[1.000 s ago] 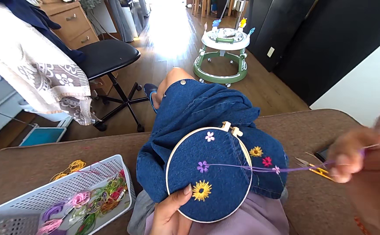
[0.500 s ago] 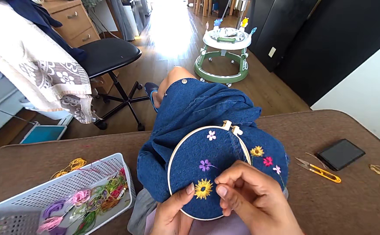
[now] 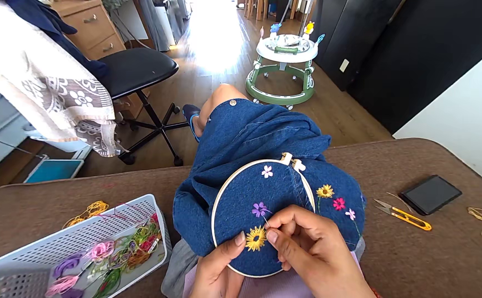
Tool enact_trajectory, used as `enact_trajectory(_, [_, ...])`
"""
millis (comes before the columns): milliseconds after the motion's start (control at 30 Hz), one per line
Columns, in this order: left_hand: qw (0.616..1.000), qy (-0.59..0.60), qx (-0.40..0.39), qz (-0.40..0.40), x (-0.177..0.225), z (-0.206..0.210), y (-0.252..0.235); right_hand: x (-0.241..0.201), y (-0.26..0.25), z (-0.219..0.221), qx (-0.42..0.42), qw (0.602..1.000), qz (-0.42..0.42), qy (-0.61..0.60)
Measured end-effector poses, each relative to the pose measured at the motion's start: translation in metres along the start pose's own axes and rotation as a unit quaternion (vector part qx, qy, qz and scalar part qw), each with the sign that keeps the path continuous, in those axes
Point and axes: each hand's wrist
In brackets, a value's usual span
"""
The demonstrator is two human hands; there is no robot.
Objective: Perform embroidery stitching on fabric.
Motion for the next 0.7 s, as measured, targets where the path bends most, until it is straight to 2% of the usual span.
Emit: enact_trajectory(700, [0.999, -0.037, 0.017, 0.029, -0.0024, -0.0013, 0.0012, -0.0046, -0.0032, 0.0045, 0.014, 0.998, 0.037, -0.049])
Point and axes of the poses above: each hand's wrist, its own y-axis away from the middle knuckle, its own z-axis out of the palm, x = y × z, and after that the axes turned 11 degrees about -z, right-handed
